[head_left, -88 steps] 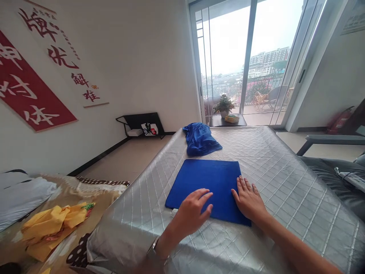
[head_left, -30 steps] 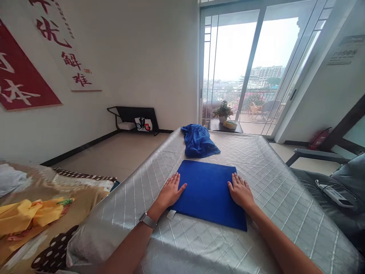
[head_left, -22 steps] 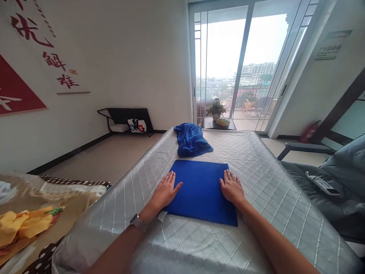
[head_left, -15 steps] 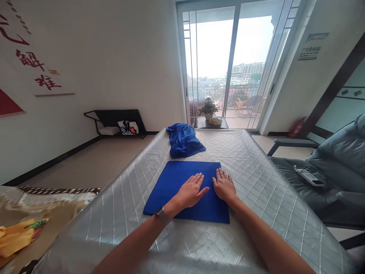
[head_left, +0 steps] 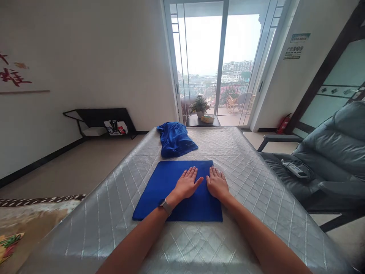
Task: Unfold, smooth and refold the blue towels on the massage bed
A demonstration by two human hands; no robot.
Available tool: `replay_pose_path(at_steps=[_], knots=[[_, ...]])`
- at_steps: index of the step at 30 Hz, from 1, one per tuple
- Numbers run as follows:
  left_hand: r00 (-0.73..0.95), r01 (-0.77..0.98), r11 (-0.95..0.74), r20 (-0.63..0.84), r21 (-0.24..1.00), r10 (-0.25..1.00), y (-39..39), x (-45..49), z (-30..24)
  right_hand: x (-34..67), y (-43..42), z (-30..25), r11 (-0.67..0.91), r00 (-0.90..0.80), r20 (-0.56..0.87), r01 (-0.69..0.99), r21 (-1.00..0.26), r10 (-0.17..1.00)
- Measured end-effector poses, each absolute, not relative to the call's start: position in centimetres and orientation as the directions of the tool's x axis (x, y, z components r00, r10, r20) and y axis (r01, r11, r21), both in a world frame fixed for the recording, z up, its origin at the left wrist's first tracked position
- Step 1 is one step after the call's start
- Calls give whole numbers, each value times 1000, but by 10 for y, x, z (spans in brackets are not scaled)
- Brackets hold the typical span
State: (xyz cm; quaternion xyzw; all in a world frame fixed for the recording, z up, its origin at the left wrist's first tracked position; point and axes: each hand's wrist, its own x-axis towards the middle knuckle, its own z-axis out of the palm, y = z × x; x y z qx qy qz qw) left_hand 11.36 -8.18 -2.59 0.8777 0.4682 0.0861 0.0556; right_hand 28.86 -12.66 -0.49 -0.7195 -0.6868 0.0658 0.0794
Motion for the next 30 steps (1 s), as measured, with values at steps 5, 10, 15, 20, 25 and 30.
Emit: replay_pose_path(at_steps=[5, 10, 15, 20, 25, 30], knots=[[372, 920, -372, 28, 122, 928, -61, 26, -25, 288, -128, 0, -63, 63, -9, 974, -216, 998], [165, 978, -171, 56, 122, 985, -47, -45, -35, 288, -127, -3, -68, 68, -5, 982, -176, 998], [133, 976, -143, 70, 166, 989, -44, -56, -42, 288, -125, -6, -71, 73, 13, 990, -119, 997], [140, 969, -158, 103, 190, 985, -45, -52, -43, 289, -124, -9, -63, 64, 17, 997, -52, 998], [150, 965, -170, 113, 200, 982, -47, -50, -41, 289, -117, -1, -49, 49, -38, 999, 12, 998], [131, 965, -153, 114, 213, 985, -48, -48, -38, 286, -90, 12, -49, 49, -3, 999, -8, 999]])
